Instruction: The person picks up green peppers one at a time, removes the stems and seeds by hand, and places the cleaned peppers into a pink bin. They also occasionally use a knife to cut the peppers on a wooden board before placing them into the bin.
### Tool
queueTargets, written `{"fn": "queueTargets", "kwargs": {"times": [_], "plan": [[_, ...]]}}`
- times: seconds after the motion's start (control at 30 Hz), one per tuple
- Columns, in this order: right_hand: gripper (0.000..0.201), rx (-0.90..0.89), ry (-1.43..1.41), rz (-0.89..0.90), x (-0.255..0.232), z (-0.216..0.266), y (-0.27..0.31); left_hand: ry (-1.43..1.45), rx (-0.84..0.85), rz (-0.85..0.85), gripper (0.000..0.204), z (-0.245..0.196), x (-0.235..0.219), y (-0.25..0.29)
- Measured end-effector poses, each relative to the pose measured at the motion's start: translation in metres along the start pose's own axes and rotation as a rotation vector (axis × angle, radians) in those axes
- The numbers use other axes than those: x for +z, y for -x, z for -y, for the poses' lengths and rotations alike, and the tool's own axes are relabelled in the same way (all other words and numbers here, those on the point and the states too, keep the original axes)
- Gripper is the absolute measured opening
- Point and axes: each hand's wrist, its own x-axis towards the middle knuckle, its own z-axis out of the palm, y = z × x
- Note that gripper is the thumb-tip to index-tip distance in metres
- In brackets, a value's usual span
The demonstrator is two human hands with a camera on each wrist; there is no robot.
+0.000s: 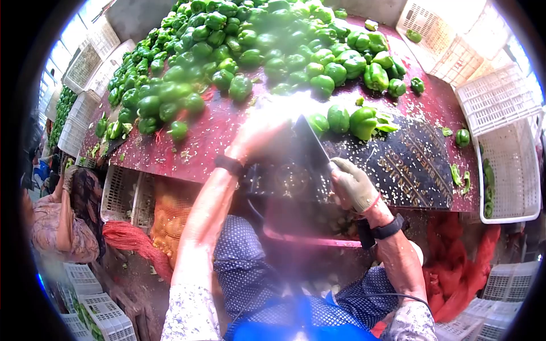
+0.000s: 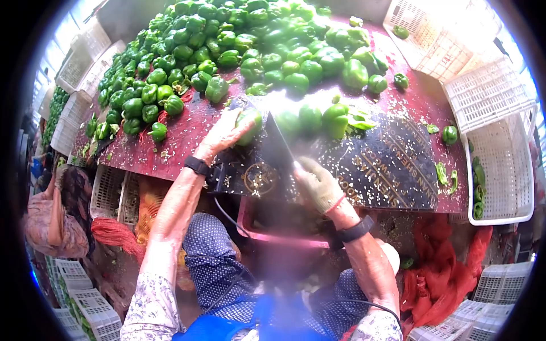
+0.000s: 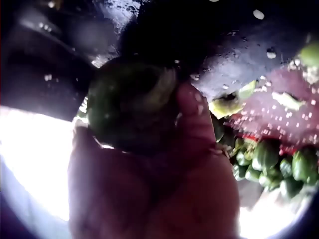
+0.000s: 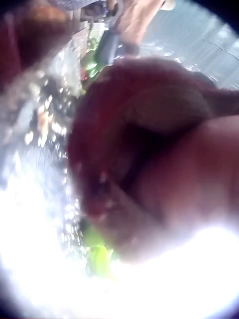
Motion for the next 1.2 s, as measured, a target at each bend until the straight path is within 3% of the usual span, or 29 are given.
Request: {"fn": "queueTargets", "kwargs": {"times": [0.07,0.2,0.27,0.3,0.4,0.43,0.53,0.57,0.67,0.73,0.8,0.83,0.9,1.0,1.13,1.2], "plan": [[0.048,0.023,0.015,-0.018,0.006,0.008,0.006,-0.16,0.086,-0.029,0.052,-0.002,0.022,-0.002],[0.047,-0.063,0.034,-0.056,0.006,-0.003,-0.001,0.744,-0.155,0.199,0.054,-0.017,0.015,0.031],[0.04,-0.157,0.067,-0.091,0.012,-0.002,-0.002,0.868,-0.254,0.097,0.054,-0.026,0.017,0.047],[0.041,-0.106,0.044,-0.086,0.017,0.012,0.007,0.865,-0.295,0.095,0.055,-0.024,0.018,0.049],[0.042,-0.28,0.06,-0.059,0.036,0.052,0.036,0.813,-0.363,-0.119,0.056,-0.021,0.022,0.051],[0.042,-0.353,0.049,-0.002,0.043,0.063,0.043,0.864,-0.358,-0.134,0.055,-0.017,0.019,0.055],[0.036,-0.326,0.331,-0.08,0.065,0.082,0.05,0.872,-0.468,-0.085,0.054,-0.027,-0.003,0.065],[0.037,-0.147,0.408,-0.032,0.058,0.066,0.032,0.856,-0.405,-0.14,0.054,-0.02,0.004,0.071],[0.039,-0.154,0.768,-0.079,0.055,0.033,-0.005,0.666,-0.22,-0.257,0.057,0.001,0.028,0.073],[0.037,-0.216,0.795,-0.021,0.053,0.035,-0.011,0.468,-0.139,-0.25,0.059,-0.015,0.02,0.07],[0.038,-0.307,0.836,0.014,0.048,0.032,-0.018,0.25,-0.027,-0.431,0.054,-0.013,0.039,0.065],[0.039,-0.367,0.865,0.017,0.045,0.029,-0.024,0.333,-0.119,-0.384,0.048,-0.015,0.042,0.064],[0.048,-0.575,0.945,0.001,0.039,0.024,-0.032,0.351,-0.09,-0.343,0.048,-0.01,0.038,0.066],[0.045,-0.013,0.728,0.043,0.041,0.059,-0.019,0.529,-0.15,-0.26,0.049,-0.019,0.022,0.062],[0.044,-0.012,0.238,0.094,0.024,0.021,-0.04,0.486,-0.089,-0.299,0.053,-0.014,0.025,0.069],[0.044,-0.009,0.298,0.092,0.026,0.028,-0.035,0.497,-0.059,-0.307,0.054,-0.016,0.025,0.066]]}}
